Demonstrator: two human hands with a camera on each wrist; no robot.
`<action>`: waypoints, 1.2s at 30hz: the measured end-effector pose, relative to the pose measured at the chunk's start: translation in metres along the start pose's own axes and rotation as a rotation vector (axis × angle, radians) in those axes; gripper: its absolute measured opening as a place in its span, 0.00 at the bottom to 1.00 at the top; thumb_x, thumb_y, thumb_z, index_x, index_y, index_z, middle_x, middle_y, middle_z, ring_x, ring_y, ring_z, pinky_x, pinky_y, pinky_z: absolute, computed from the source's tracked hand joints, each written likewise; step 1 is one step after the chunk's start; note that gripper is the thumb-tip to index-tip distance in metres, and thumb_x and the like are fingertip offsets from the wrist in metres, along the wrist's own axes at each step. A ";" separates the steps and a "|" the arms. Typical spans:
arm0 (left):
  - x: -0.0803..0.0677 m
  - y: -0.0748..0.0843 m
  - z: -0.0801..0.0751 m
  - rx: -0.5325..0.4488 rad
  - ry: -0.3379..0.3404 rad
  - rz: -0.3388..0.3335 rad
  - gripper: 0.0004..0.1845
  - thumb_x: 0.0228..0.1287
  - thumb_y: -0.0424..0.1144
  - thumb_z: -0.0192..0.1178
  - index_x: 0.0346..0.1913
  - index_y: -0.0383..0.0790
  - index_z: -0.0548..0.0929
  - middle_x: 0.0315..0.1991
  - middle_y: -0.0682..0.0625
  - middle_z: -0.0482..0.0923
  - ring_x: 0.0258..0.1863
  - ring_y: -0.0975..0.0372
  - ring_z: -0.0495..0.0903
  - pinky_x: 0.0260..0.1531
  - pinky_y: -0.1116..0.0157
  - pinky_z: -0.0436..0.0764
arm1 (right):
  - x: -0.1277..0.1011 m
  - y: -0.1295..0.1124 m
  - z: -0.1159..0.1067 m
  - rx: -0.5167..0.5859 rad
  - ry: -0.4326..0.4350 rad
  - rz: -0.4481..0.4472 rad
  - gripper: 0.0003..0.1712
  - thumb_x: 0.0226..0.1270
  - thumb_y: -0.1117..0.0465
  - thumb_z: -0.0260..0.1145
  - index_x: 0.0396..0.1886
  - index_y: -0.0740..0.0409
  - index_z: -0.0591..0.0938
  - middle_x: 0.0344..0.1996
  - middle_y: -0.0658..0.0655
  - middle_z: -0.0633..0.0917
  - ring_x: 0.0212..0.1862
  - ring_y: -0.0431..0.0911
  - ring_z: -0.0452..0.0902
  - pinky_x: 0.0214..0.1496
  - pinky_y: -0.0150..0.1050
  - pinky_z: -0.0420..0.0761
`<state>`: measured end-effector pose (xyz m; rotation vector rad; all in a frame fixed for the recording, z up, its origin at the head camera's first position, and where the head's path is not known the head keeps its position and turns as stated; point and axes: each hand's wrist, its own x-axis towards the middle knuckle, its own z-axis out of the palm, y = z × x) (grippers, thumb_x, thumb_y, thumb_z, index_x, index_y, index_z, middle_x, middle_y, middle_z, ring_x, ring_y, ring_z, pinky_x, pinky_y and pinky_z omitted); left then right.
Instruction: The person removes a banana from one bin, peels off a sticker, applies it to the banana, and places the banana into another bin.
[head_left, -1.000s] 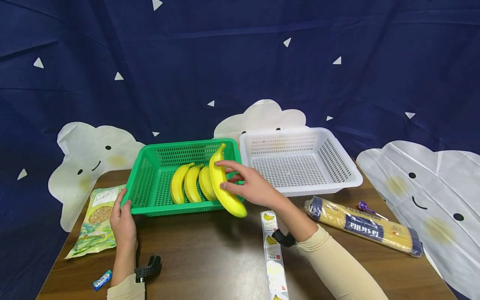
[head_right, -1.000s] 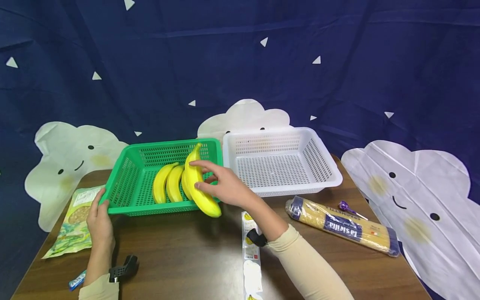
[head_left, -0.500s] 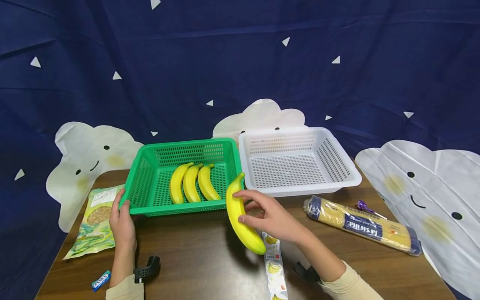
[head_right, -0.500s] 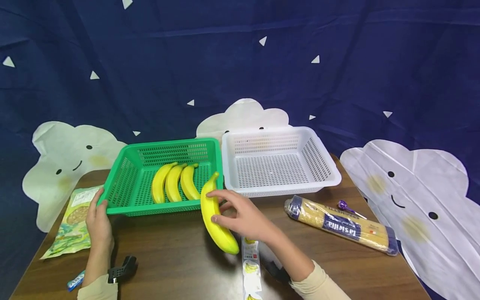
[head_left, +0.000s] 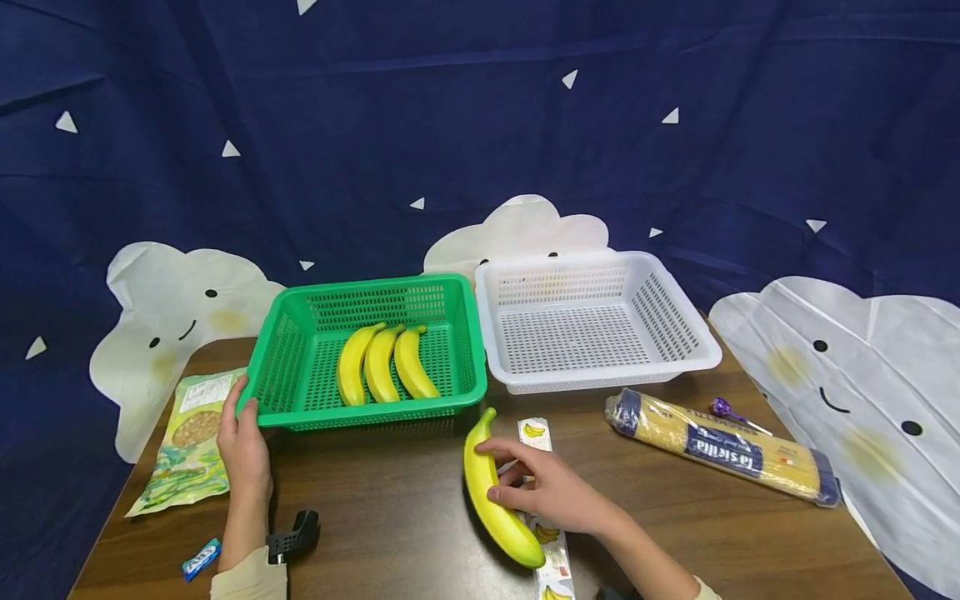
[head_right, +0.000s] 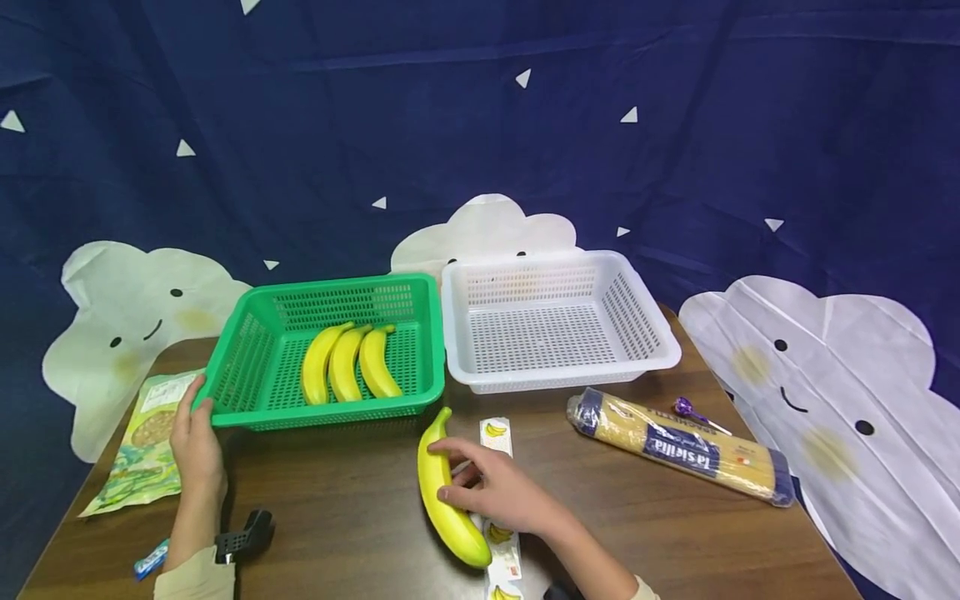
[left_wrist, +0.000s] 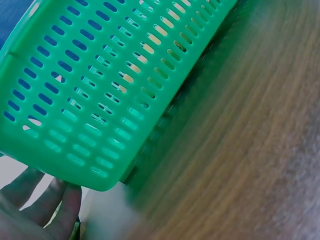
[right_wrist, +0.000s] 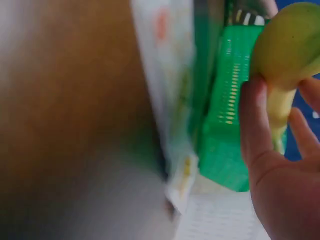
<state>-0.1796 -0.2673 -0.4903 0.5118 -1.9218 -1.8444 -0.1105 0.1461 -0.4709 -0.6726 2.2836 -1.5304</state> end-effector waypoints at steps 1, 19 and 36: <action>0.000 0.001 0.000 0.004 0.002 0.000 0.22 0.75 0.48 0.44 0.69 0.59 0.69 0.71 0.55 0.59 0.67 0.61 0.57 0.66 0.59 0.54 | 0.001 0.006 0.002 -0.008 -0.002 0.005 0.29 0.64 0.54 0.69 0.64 0.39 0.72 0.52 0.48 0.78 0.43 0.44 0.80 0.39 0.40 0.81; -0.009 0.017 -0.001 0.031 -0.031 0.019 0.23 0.75 0.47 0.43 0.71 0.57 0.66 0.72 0.52 0.56 0.69 0.57 0.55 0.66 0.53 0.54 | -0.002 0.010 0.014 -0.177 -0.065 0.005 0.33 0.57 0.50 0.73 0.64 0.43 0.76 0.44 0.56 0.74 0.42 0.45 0.78 0.42 0.34 0.80; -0.048 0.063 0.031 0.372 0.234 0.943 0.06 0.58 0.31 0.62 0.38 0.33 0.84 0.38 0.42 0.80 0.36 0.49 0.75 0.37 0.58 0.69 | -0.012 0.019 -0.023 -0.190 0.011 0.044 0.30 0.68 0.46 0.62 0.64 0.56 0.74 0.53 0.56 0.77 0.42 0.42 0.79 0.38 0.37 0.80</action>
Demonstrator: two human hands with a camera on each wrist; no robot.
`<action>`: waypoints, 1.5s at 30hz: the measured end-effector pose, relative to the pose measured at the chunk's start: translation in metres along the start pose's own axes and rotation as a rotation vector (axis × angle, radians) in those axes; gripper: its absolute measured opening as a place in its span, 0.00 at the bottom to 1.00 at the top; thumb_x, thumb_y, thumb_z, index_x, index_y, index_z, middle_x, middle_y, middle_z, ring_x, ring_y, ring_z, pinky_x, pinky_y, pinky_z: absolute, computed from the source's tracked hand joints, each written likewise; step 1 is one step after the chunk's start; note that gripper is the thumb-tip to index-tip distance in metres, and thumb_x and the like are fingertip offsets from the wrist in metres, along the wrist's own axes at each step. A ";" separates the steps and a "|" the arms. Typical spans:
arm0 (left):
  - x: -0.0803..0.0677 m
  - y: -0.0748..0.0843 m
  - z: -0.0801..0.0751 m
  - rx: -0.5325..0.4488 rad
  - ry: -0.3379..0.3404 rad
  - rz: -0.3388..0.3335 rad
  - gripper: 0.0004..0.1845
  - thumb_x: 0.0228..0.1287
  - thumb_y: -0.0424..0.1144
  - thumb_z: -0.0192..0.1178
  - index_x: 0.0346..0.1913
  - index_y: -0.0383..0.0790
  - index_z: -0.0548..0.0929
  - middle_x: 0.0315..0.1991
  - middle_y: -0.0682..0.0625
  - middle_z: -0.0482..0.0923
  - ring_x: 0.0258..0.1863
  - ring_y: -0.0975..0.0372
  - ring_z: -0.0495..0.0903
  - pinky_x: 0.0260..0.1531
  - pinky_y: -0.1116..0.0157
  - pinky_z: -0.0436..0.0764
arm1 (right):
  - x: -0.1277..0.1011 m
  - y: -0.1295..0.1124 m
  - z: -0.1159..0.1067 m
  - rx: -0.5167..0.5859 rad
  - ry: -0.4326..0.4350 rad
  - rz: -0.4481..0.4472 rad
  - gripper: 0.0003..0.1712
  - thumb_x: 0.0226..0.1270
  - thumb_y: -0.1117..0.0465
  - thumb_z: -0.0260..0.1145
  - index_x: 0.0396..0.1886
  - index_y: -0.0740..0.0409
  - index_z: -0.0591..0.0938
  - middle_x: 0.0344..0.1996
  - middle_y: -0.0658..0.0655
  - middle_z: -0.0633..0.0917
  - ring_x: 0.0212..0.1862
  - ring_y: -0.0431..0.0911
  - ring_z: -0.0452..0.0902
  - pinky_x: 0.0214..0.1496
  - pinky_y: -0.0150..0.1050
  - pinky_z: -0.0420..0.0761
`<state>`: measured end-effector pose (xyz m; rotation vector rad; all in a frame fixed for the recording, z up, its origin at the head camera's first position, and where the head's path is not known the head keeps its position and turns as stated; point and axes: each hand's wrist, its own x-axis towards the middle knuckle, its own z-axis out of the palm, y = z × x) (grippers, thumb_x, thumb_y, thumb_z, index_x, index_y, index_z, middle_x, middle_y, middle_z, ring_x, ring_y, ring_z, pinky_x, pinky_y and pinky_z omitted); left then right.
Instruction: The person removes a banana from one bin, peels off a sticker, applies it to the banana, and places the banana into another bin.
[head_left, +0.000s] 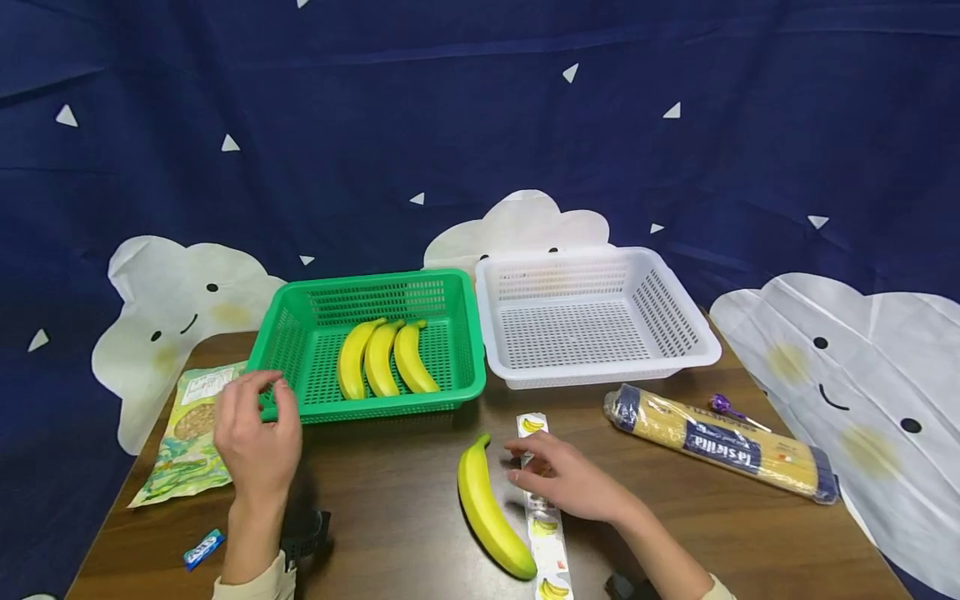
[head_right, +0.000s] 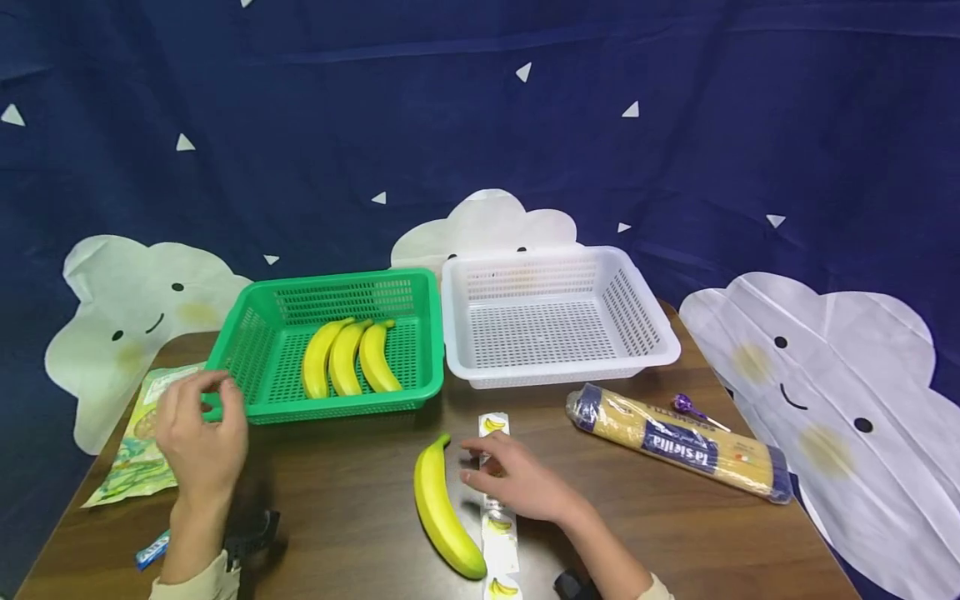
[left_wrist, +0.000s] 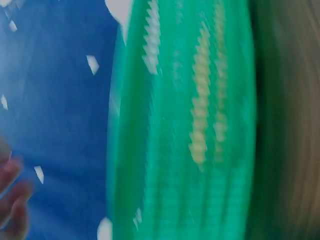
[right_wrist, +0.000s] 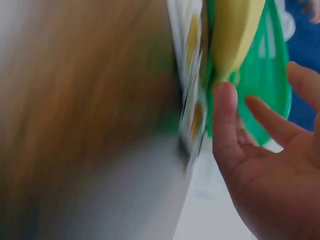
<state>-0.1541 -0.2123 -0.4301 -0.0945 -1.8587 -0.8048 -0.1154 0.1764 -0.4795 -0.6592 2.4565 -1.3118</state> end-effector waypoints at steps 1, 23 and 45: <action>0.000 0.009 0.003 -0.053 -0.039 0.043 0.06 0.58 0.31 0.62 0.37 0.33 0.85 0.33 0.44 0.81 0.32 0.52 0.76 0.33 0.61 0.70 | -0.001 0.003 -0.006 -0.012 0.025 0.014 0.29 0.68 0.46 0.63 0.63 0.56 0.75 0.52 0.55 0.77 0.42 0.42 0.79 0.36 0.37 0.80; -0.095 0.100 0.060 -0.149 -1.161 -0.083 0.24 0.62 0.54 0.63 0.58 0.48 0.79 0.54 0.58 0.75 0.52 0.63 0.75 0.49 0.58 0.75 | 0.026 0.026 -0.043 -0.375 0.133 0.227 0.44 0.50 0.44 0.76 0.66 0.57 0.73 0.38 0.55 0.70 0.32 0.44 0.66 0.32 0.39 0.69; -0.104 0.089 0.063 -0.337 -1.242 -0.137 0.21 0.63 0.48 0.64 0.56 0.43 0.82 0.54 0.55 0.74 0.45 0.66 0.77 0.38 0.72 0.78 | 0.025 0.032 -0.033 -0.397 0.150 0.182 0.35 0.45 0.55 0.80 0.55 0.56 0.79 0.42 0.57 0.71 0.32 0.45 0.67 0.33 0.41 0.70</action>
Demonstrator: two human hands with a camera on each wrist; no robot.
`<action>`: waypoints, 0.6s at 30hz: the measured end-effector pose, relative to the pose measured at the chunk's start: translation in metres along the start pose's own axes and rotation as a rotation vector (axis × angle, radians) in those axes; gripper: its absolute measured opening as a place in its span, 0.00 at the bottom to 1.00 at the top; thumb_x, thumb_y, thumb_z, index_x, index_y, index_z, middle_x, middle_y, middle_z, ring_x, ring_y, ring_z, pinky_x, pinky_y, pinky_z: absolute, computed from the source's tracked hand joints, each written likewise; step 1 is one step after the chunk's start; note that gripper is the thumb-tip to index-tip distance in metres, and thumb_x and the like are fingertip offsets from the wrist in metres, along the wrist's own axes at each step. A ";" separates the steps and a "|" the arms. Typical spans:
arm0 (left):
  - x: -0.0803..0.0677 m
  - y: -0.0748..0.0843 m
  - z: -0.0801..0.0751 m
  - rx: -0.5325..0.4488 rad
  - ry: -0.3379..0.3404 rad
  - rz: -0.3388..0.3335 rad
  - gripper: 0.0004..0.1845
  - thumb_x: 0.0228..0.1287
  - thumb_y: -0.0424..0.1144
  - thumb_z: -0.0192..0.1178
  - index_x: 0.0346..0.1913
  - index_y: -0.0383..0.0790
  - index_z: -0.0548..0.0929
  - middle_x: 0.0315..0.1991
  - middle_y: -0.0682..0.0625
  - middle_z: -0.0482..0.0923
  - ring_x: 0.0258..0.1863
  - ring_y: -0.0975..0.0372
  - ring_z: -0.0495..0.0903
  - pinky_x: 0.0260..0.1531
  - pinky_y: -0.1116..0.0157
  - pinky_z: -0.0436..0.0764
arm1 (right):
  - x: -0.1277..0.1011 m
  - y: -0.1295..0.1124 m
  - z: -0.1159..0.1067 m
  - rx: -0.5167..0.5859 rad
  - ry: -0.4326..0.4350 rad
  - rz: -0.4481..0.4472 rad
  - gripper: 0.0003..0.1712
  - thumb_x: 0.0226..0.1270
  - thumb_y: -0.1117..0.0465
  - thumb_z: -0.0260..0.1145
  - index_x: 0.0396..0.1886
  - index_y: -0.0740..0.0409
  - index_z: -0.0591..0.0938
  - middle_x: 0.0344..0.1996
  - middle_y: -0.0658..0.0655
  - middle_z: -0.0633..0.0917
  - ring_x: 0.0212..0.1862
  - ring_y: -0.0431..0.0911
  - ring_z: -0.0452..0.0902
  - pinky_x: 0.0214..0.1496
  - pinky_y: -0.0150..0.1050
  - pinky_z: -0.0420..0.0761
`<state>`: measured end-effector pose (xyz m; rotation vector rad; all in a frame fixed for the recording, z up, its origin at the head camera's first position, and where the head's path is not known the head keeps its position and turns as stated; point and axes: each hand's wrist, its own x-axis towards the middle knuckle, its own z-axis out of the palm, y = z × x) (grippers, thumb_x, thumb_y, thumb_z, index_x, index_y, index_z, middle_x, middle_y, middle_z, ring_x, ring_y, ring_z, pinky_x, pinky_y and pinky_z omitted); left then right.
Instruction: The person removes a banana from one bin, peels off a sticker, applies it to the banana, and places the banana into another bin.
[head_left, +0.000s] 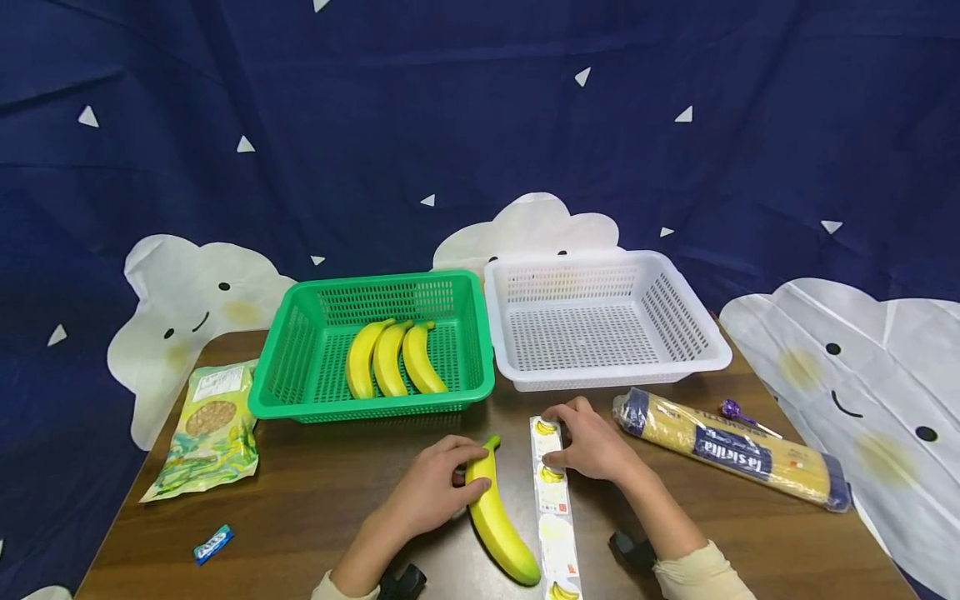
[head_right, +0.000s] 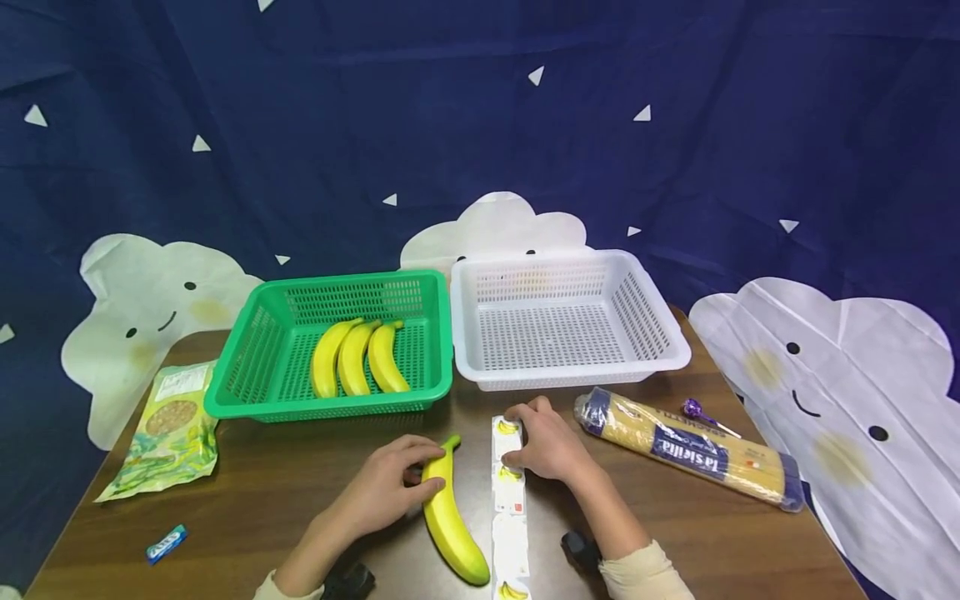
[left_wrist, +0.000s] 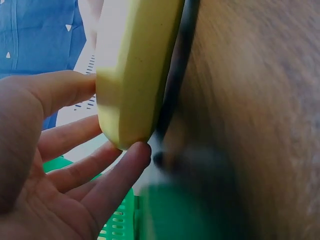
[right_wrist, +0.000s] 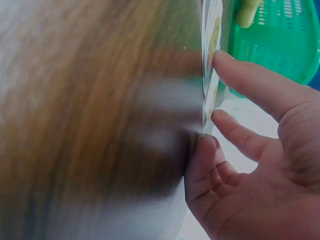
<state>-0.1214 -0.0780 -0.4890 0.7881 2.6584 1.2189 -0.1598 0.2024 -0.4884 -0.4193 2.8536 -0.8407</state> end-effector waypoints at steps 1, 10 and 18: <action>0.000 0.000 0.000 -0.001 0.000 0.002 0.21 0.63 0.48 0.64 0.56 0.43 0.82 0.54 0.54 0.74 0.45 0.66 0.77 0.38 0.72 0.78 | 0.000 0.000 0.001 0.005 0.003 0.000 0.35 0.45 0.55 0.80 0.55 0.56 0.78 0.42 0.57 0.71 0.32 0.45 0.67 0.33 0.41 0.70; -0.001 -0.002 0.002 -0.016 0.007 0.005 0.21 0.63 0.48 0.64 0.56 0.42 0.82 0.54 0.53 0.74 0.46 0.65 0.76 0.39 0.73 0.78 | 0.003 0.002 0.002 0.003 0.016 -0.040 0.35 0.42 0.58 0.81 0.54 0.59 0.80 0.41 0.57 0.72 0.34 0.44 0.67 0.34 0.40 0.70; 0.000 -0.002 0.004 -0.018 0.003 -0.016 0.21 0.64 0.49 0.63 0.56 0.43 0.81 0.55 0.53 0.73 0.46 0.65 0.77 0.39 0.72 0.78 | 0.004 0.004 0.001 0.099 0.025 0.005 0.22 0.52 0.62 0.76 0.46 0.56 0.79 0.39 0.56 0.73 0.37 0.46 0.71 0.35 0.41 0.72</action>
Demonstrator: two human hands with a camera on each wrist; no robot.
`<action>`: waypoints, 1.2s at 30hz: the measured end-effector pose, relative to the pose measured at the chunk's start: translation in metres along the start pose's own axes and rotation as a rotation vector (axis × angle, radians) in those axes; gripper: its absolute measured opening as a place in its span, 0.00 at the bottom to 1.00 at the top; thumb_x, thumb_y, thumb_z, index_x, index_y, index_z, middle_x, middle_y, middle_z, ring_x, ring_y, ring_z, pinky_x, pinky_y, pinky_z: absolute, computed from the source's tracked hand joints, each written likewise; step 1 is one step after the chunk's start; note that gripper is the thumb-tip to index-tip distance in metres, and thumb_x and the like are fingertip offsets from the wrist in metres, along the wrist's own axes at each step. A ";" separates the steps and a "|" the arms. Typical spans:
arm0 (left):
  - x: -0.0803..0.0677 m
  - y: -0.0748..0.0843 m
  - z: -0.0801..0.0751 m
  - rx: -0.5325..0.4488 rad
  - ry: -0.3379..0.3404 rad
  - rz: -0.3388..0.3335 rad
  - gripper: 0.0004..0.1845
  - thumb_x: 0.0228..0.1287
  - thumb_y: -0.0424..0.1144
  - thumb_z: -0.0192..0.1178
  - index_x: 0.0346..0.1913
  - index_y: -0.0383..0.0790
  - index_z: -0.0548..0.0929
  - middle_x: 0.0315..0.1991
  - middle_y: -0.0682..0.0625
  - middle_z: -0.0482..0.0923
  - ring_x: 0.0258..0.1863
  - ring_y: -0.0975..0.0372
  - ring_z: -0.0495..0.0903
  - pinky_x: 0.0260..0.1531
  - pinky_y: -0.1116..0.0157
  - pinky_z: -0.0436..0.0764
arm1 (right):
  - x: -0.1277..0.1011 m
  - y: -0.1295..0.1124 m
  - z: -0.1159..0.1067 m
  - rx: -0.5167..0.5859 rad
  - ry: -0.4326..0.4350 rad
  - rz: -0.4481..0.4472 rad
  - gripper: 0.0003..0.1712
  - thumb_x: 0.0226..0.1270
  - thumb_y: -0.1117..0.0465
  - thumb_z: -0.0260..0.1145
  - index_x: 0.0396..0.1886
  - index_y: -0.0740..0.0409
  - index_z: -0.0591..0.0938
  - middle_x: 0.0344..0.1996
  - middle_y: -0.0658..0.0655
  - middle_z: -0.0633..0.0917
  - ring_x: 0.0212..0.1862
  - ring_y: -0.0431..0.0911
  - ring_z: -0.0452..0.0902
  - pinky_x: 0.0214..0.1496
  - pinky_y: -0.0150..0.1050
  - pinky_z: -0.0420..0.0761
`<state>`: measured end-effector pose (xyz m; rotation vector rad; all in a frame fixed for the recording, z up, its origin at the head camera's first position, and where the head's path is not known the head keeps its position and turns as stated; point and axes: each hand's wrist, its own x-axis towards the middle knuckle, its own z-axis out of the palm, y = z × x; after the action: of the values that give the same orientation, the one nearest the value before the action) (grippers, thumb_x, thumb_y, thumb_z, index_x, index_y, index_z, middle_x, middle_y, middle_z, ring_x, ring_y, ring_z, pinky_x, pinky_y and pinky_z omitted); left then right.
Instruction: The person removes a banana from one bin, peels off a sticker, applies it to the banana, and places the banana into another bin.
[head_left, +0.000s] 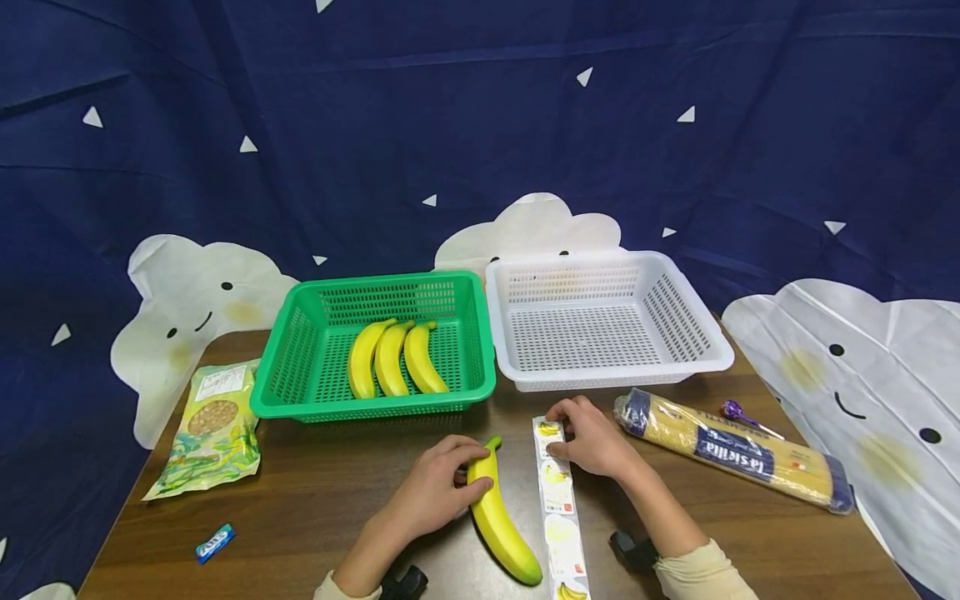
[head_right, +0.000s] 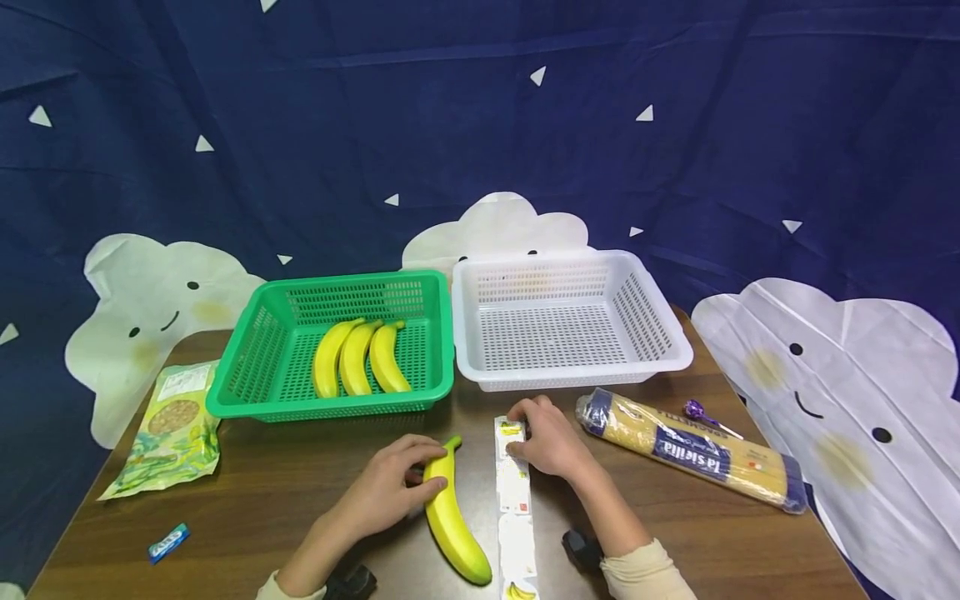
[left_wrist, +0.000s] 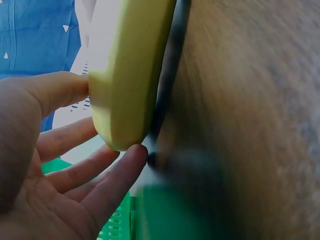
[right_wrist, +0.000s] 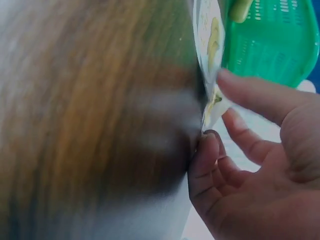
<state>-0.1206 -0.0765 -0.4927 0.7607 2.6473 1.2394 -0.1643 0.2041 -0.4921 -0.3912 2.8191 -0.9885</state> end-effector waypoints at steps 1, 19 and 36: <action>0.000 0.001 0.000 0.002 0.000 -0.004 0.21 0.64 0.49 0.63 0.56 0.44 0.81 0.55 0.54 0.73 0.46 0.65 0.76 0.39 0.72 0.78 | 0.000 0.000 0.000 0.005 0.012 -0.006 0.18 0.54 0.62 0.75 0.44 0.55 0.80 0.38 0.55 0.74 0.36 0.46 0.71 0.35 0.41 0.72; -0.001 0.004 -0.002 0.120 0.046 0.059 0.21 0.64 0.54 0.61 0.55 0.47 0.81 0.55 0.57 0.73 0.54 0.64 0.73 0.52 0.60 0.74 | -0.003 -0.005 -0.003 0.184 0.126 -0.127 0.06 0.60 0.63 0.69 0.32 0.46 0.81 0.27 0.43 0.81 0.30 0.39 0.78 0.31 0.36 0.77; -0.002 0.007 -0.008 0.027 0.129 0.107 0.18 0.66 0.48 0.60 0.55 0.44 0.81 0.54 0.56 0.74 0.48 0.63 0.76 0.42 0.65 0.78 | -0.010 -0.005 -0.006 0.106 0.032 -0.126 0.05 0.64 0.65 0.65 0.34 0.51 0.78 0.26 0.44 0.79 0.29 0.38 0.75 0.30 0.35 0.75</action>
<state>-0.1185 -0.0790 -0.4822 0.8649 2.7630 1.3242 -0.1552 0.2067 -0.4839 -0.5504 2.7836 -1.1724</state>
